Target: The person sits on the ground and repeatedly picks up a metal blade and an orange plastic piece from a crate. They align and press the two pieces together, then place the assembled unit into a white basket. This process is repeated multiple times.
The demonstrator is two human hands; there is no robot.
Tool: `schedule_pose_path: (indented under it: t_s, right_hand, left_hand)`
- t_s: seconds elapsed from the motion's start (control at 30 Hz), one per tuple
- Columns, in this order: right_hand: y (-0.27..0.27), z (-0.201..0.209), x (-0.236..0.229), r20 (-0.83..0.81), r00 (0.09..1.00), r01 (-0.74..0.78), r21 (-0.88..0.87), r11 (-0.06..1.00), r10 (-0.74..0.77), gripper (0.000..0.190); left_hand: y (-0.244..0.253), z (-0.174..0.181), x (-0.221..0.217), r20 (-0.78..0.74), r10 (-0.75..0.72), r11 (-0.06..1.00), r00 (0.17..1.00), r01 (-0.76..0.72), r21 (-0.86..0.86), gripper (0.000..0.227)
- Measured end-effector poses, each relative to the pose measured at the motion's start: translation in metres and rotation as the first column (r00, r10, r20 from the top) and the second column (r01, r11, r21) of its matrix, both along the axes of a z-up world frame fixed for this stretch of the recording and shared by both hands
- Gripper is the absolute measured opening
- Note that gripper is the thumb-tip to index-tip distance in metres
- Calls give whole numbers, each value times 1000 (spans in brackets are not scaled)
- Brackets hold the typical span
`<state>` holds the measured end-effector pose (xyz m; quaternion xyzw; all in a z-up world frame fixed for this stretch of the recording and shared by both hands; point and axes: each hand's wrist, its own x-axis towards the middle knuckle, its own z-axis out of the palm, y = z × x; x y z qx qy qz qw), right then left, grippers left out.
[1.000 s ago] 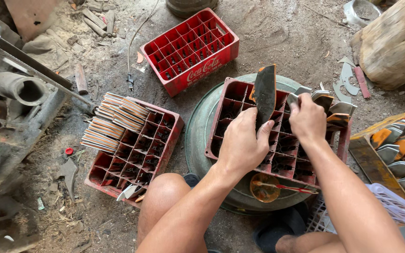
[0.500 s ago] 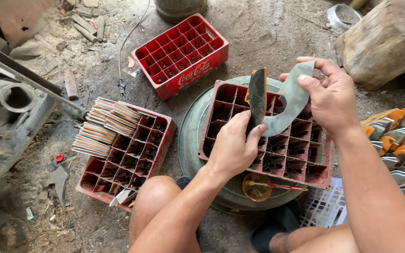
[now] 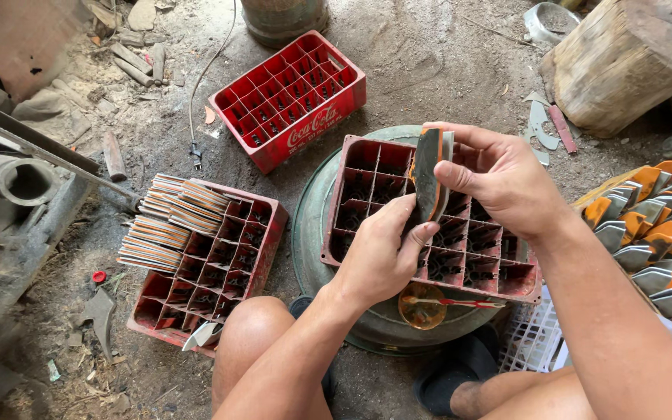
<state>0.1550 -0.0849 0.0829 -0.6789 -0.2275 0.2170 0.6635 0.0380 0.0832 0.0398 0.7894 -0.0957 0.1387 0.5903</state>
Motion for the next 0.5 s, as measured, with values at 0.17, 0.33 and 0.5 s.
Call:
schedule_pose_path:
  t_s: [0.17,0.33,0.5]
  right_hand:
    - [-3,-6,1,-32,999,16,15,1000,-16,63]
    - [-6,-6,1,-25,1000,-2,36,999,3,65]
    - [-6,-4,2,-38,999,9,35,999,-8,67]
  left_hand:
    - [-1,-6,2,12,-46,999,999,46,3,34]
    - [0,-5,4,-8,-76,997,997,76,-3,34]
    - [1,0,3,-49,-98,995,994,99,7,31]
